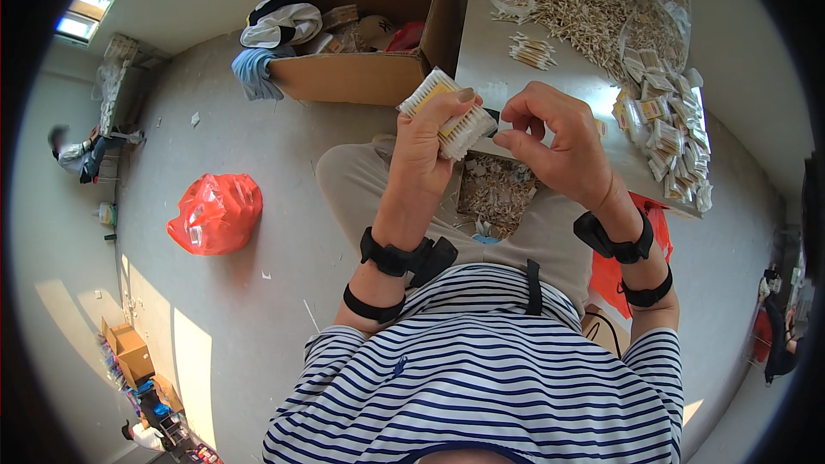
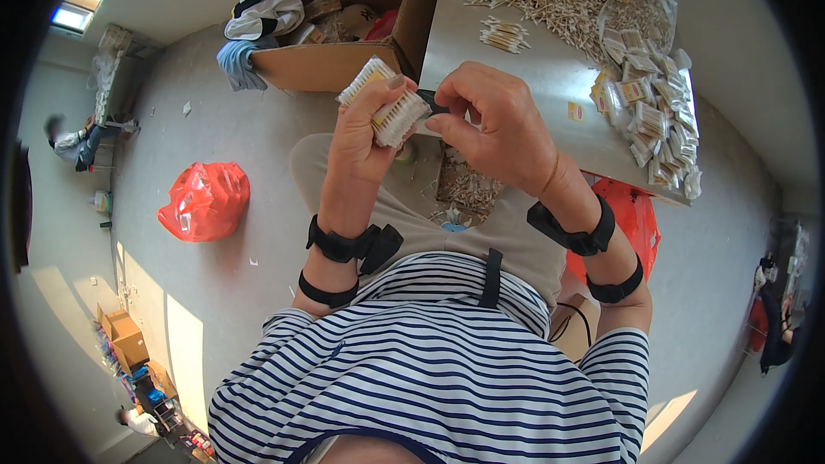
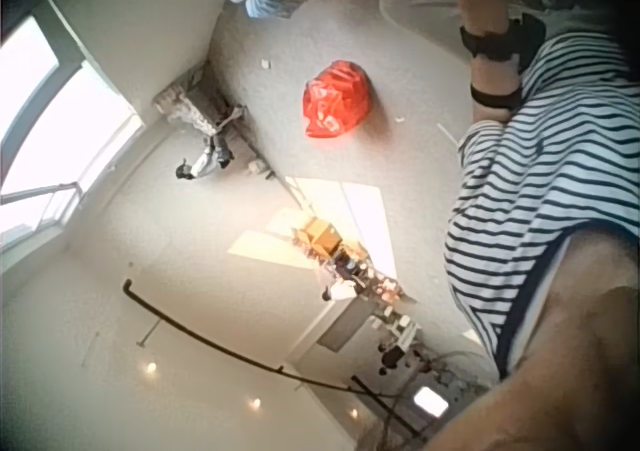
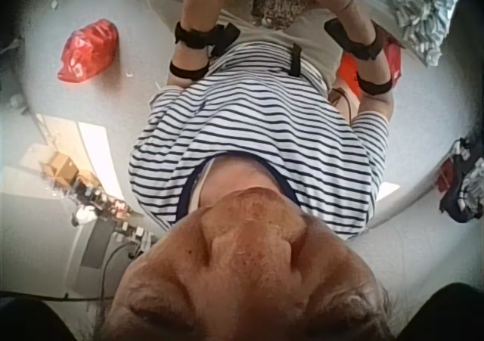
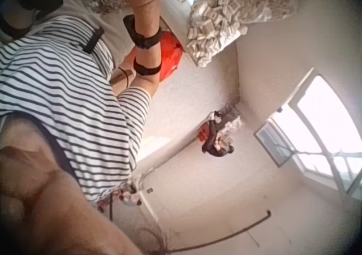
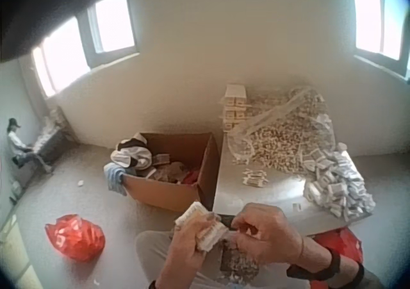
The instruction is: Packaging bundles of toothpicks or small sticks into plastic bags.
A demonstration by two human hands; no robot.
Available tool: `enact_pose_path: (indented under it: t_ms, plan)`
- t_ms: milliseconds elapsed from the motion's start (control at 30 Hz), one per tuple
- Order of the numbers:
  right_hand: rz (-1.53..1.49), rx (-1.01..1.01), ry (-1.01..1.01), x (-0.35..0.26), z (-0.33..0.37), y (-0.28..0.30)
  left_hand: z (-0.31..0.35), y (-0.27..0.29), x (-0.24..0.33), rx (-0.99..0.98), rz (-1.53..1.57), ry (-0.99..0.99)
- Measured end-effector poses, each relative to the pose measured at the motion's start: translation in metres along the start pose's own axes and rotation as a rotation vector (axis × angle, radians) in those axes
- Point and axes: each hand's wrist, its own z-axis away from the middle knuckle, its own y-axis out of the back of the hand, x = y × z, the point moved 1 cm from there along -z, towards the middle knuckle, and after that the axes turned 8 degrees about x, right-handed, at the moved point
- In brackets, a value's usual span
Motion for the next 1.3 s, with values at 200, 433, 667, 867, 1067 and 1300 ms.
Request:
enact_pose_path:
  t_ms: [200, 433, 667, 867, 1067, 1300]
  plan:
    - [-0.169, 0.006, -0.220, 0.013, 0.005, -0.013, 0.002, -0.004, -0.001, 0.021, -0.015, -0.012]
    - [-0.251, -0.075, -0.348, 0.017, 0.004, -0.010, 0.003, -0.006, -0.004, 0.055, -0.007, -0.047]
    - [-0.535, 0.004, -0.548, 0.010, 0.013, -0.025, -0.010, 0.002, -0.001, 0.150, 0.178, -0.051]
    - [-0.770, 0.055, -0.616, 0.012, 0.018, -0.049, -0.011, -0.001, -0.005, 0.084, 0.188, -0.098]
    - [-0.701, 0.074, -0.589, 0.009, 0.017, -0.048, -0.007, -0.001, -0.005, 0.073, 0.167, -0.090]
    - [-0.643, 0.018, -0.558, 0.014, 0.013, -0.037, -0.009, 0.001, -0.009, 0.106, 0.200, -0.084]
